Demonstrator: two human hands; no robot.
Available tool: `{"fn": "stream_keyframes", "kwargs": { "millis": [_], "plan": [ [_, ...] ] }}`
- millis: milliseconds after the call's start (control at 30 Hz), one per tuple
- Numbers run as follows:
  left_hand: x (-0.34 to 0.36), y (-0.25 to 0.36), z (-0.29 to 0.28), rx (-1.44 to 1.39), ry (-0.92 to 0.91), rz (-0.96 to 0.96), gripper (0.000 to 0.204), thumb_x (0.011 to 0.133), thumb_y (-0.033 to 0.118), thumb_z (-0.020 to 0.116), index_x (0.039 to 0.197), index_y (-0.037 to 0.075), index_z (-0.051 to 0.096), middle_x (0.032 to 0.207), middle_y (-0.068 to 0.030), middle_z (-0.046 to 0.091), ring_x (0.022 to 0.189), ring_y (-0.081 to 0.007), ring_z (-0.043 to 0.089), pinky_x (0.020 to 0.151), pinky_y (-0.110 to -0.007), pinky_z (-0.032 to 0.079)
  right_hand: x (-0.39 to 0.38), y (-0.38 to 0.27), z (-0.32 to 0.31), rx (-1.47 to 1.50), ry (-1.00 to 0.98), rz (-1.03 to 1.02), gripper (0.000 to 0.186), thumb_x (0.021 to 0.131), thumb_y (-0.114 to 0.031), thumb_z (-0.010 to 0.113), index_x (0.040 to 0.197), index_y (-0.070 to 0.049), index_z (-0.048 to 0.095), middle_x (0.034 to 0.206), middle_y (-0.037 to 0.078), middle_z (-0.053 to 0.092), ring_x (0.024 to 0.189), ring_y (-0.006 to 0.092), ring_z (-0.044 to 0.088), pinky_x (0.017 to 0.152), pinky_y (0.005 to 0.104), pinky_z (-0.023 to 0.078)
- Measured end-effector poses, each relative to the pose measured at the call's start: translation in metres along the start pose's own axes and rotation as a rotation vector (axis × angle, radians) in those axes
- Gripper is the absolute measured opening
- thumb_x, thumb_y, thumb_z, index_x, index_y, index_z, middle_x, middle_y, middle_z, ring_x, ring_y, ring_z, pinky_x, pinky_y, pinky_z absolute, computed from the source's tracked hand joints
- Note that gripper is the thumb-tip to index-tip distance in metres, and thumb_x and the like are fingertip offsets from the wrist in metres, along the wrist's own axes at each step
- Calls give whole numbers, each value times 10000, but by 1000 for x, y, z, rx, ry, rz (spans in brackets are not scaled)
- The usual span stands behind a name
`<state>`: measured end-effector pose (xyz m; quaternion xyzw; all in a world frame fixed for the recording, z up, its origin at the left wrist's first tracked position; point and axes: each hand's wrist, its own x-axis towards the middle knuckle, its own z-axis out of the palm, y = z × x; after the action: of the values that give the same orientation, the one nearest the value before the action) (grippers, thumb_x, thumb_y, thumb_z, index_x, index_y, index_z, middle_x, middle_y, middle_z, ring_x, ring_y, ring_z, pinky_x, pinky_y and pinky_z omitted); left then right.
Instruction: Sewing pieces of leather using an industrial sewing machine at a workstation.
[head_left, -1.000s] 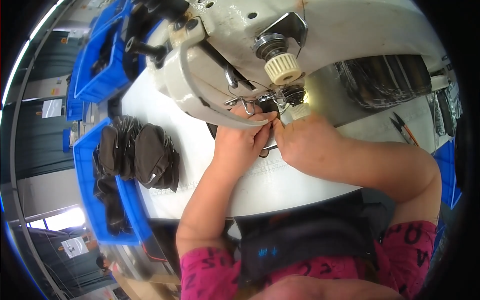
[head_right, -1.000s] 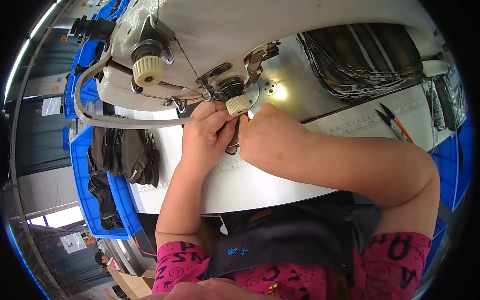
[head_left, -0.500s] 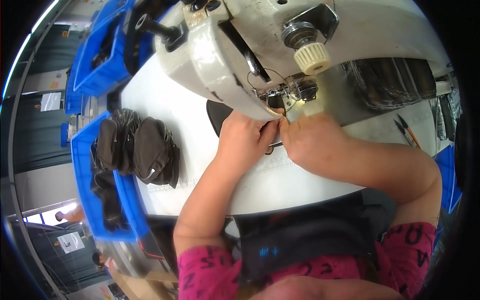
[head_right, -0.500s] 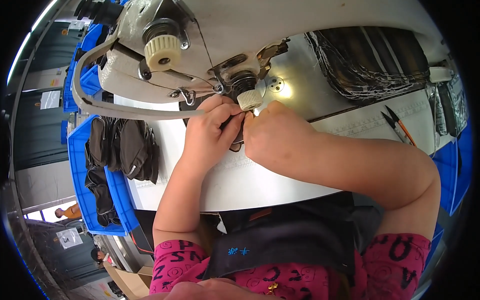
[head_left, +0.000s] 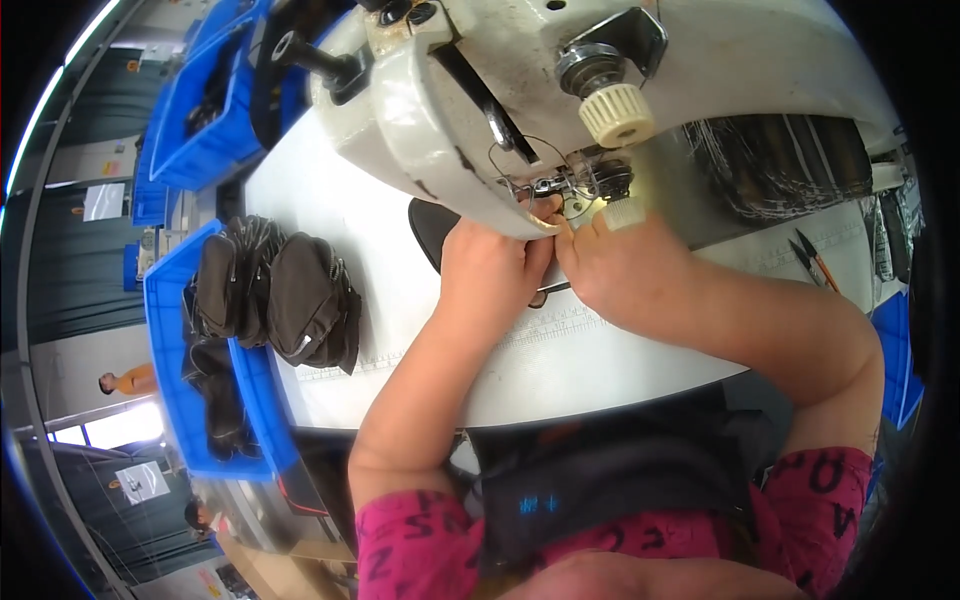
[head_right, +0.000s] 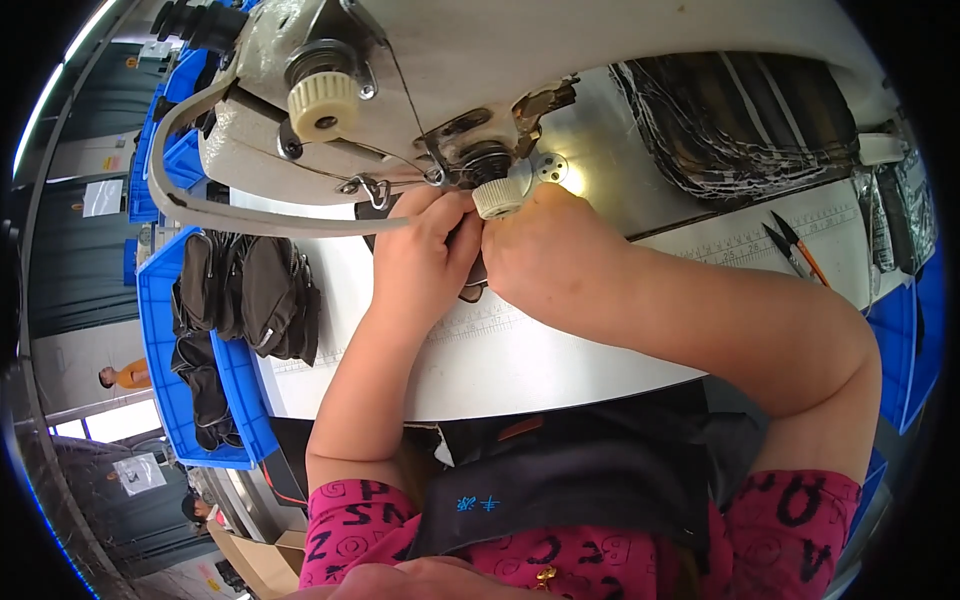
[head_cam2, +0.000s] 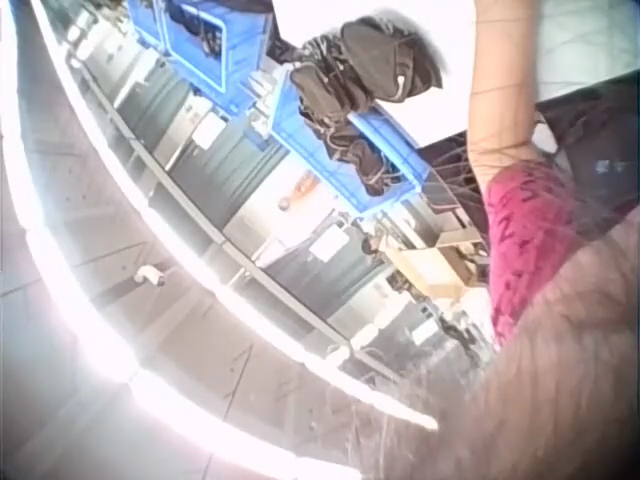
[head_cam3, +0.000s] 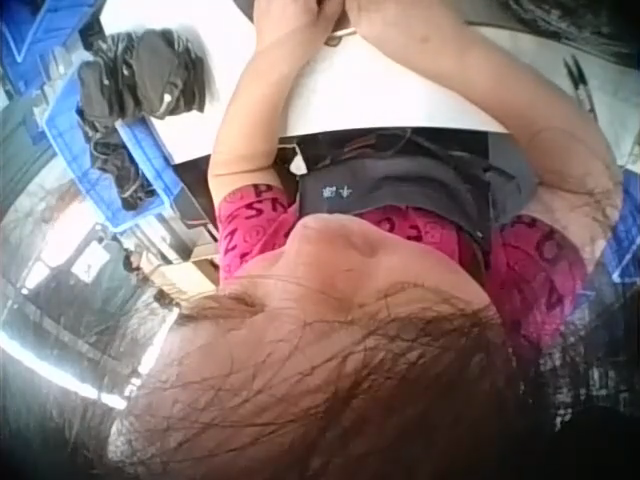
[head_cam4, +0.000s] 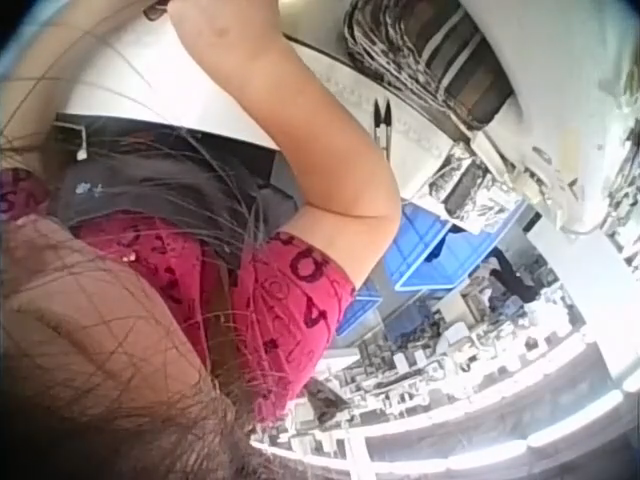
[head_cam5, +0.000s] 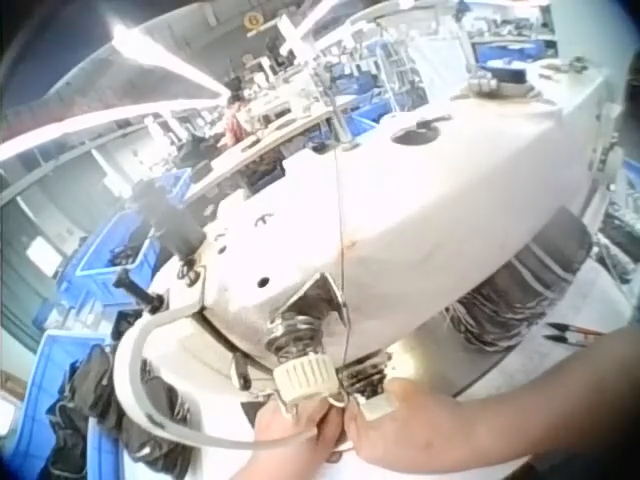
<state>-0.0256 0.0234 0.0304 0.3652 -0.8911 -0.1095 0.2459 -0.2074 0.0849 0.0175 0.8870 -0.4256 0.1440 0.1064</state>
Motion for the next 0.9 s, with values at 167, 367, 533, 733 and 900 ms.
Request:
{"fn": "stream_keyframes", "kwargs": {
  "millis": [167,367,533,733,900],
  "plan": [
    [-5,-2,-5,89,33,23,230,822,105,788,1032,37,725,928,-111,704,897,-332,672,760,-417,545,2,2,-11,-16,-186,-11,465,813,-123,640,1238,57,695,825,66,689,785,187,683,562,351,511],
    [-10,-5,-3,45,-28,-142,269,807,95,807,1054,62,707,931,-110,705,896,-327,672,749,-417,537,3,3,-14,24,-226,-14,476,811,-130,645,1244,60,691,805,55,676,733,191,669,580,374,510],
    [-8,-14,4,-77,13,-121,254,772,41,809,1000,81,706,910,-91,695,857,-337,657,722,-428,530,3,3,-10,24,-211,-22,472,818,-133,639,1247,58,687,796,54,672,710,196,662,618,381,508],
    [-2,-11,1,144,41,145,218,738,16,800,921,73,695,891,-82,679,841,-350,635,728,-440,529,3,2,-11,31,-234,-24,462,837,-119,619,1256,65,680,794,57,675,714,201,669,622,392,512],
    [2,-9,1,127,4,47,169,804,44,787,957,77,723,902,-96,692,863,-352,642,776,-447,524,4,3,-9,37,-237,-36,469,838,-119,620,1265,67,678,800,61,679,730,201,678,599,390,509]
  ]
}}
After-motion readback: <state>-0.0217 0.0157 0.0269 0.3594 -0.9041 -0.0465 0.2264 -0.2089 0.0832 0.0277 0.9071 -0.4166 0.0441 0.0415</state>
